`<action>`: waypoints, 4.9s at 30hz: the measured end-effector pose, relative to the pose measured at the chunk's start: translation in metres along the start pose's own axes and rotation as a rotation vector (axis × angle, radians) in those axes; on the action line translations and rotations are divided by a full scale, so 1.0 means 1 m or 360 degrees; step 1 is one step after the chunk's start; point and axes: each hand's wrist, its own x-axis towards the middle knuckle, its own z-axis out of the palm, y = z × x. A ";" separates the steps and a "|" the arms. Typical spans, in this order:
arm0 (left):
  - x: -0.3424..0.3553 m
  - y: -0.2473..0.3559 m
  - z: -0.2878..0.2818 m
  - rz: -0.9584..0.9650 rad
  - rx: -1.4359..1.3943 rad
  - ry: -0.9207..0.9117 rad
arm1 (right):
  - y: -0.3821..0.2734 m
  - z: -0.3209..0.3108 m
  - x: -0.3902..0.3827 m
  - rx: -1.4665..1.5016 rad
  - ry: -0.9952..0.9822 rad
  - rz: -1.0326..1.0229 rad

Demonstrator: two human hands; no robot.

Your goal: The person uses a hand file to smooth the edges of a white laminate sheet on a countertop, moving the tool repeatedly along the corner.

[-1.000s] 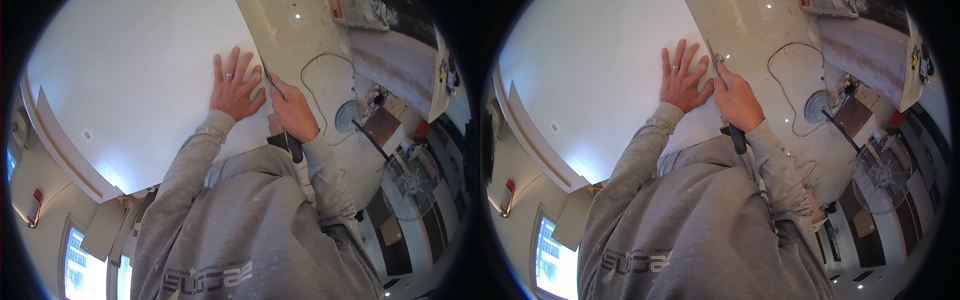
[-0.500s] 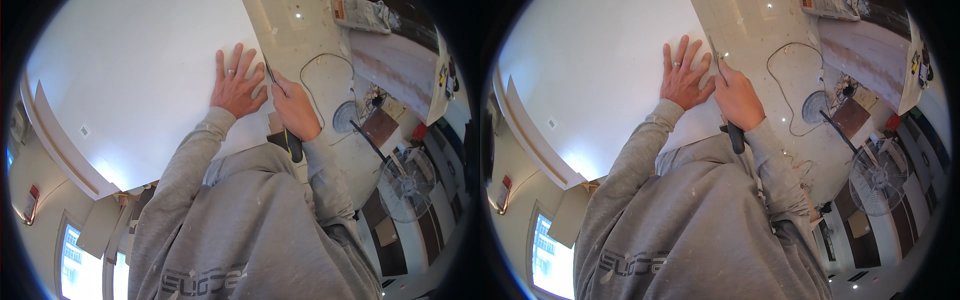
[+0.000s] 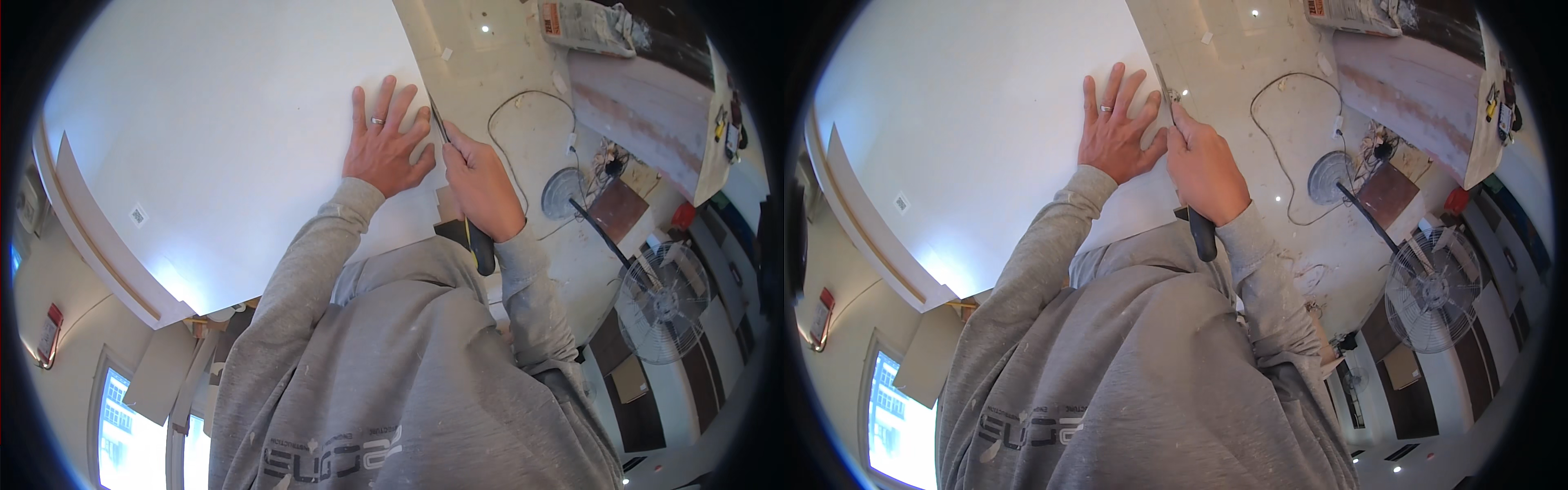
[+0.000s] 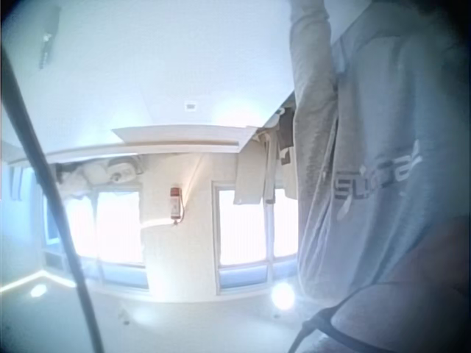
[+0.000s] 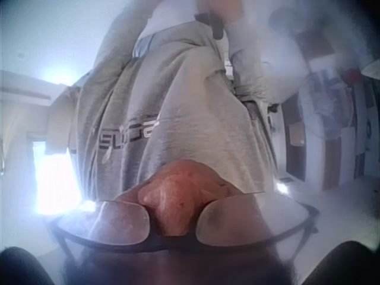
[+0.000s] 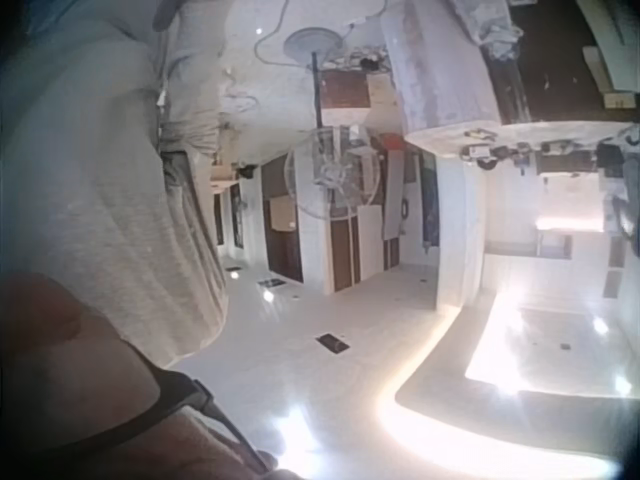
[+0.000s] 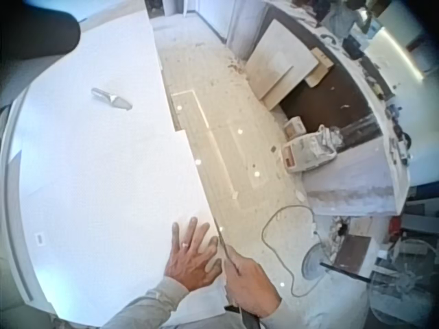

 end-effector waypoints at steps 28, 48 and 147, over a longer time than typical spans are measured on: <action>-0.001 -0.001 -0.002 -0.0004 -0.0003 0.0010 | -0.010 -0.004 0.033 0.0122 -0.0041 -0.0109; 0.000 0.002 -0.003 -0.0014 -0.0016 -0.0045 | -0.020 0.003 0.021 0.0038 0.0062 -0.0040; 0.004 0.000 0.000 0.0045 0.0079 -0.0064 | -0.005 -0.012 0.027 0.0275 -0.0073 -0.0034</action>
